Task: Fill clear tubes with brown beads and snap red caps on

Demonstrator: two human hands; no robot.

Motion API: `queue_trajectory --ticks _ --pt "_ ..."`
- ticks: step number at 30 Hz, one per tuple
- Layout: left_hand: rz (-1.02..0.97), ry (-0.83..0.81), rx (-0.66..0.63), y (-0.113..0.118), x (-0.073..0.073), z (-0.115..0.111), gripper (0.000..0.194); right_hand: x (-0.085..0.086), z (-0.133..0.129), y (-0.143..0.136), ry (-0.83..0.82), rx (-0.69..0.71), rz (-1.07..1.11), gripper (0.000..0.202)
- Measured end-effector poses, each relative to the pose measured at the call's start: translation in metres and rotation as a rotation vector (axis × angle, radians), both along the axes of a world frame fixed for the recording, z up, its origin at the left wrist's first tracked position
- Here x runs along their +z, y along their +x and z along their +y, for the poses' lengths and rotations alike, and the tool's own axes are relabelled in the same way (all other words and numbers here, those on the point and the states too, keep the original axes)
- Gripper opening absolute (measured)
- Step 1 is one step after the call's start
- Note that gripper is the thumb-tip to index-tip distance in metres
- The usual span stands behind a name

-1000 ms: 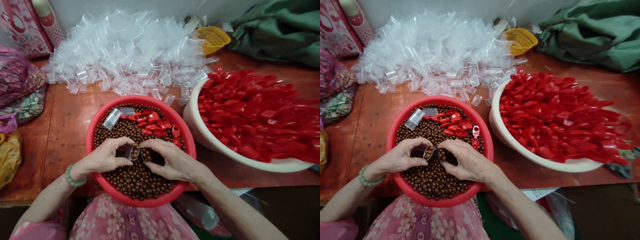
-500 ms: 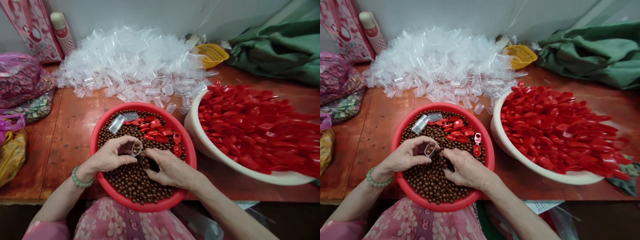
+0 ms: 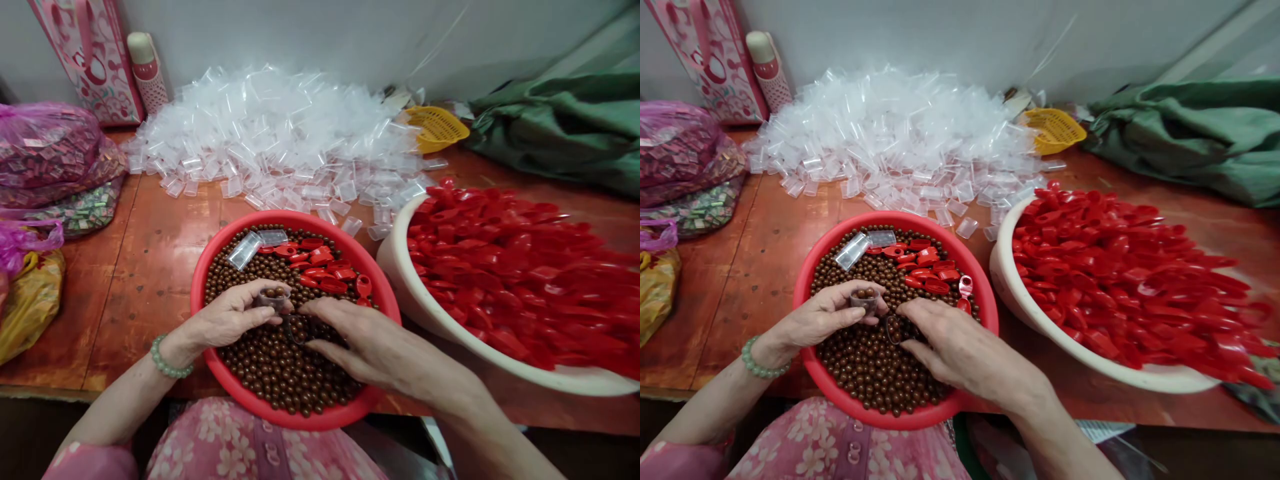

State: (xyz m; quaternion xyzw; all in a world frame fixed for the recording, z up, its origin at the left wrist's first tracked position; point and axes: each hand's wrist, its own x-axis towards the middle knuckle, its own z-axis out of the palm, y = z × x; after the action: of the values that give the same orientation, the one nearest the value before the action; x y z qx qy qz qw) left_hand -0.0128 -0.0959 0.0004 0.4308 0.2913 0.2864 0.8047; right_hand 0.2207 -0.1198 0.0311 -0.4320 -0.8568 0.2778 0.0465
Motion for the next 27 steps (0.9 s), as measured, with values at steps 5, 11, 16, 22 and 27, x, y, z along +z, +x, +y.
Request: queue_trajectory --ticks 5,11,16,22,27 --pt "-0.073 -0.045 0.031 0.002 -0.002 -0.001 0.035 0.021 0.019 -0.008 0.172 -0.016 0.225 0.030" --pt "-0.062 0.007 0.059 -0.001 0.001 0.001 0.035 0.017 0.036 -0.033 0.186 0.083 0.330 0.048" --pt "-0.049 -0.093 0.083 -0.006 -0.001 0.000 0.037 0.010 0.037 -0.034 0.138 0.090 0.400 0.038" --pt "-0.072 -0.137 0.096 -0.006 -0.002 0.000 0.035 0.006 0.036 -0.034 0.095 0.017 0.433 0.026" --pt "-0.054 -0.117 0.064 -0.008 -0.002 -0.001 0.037 0.004 0.038 -0.040 0.109 0.035 0.423 0.036"
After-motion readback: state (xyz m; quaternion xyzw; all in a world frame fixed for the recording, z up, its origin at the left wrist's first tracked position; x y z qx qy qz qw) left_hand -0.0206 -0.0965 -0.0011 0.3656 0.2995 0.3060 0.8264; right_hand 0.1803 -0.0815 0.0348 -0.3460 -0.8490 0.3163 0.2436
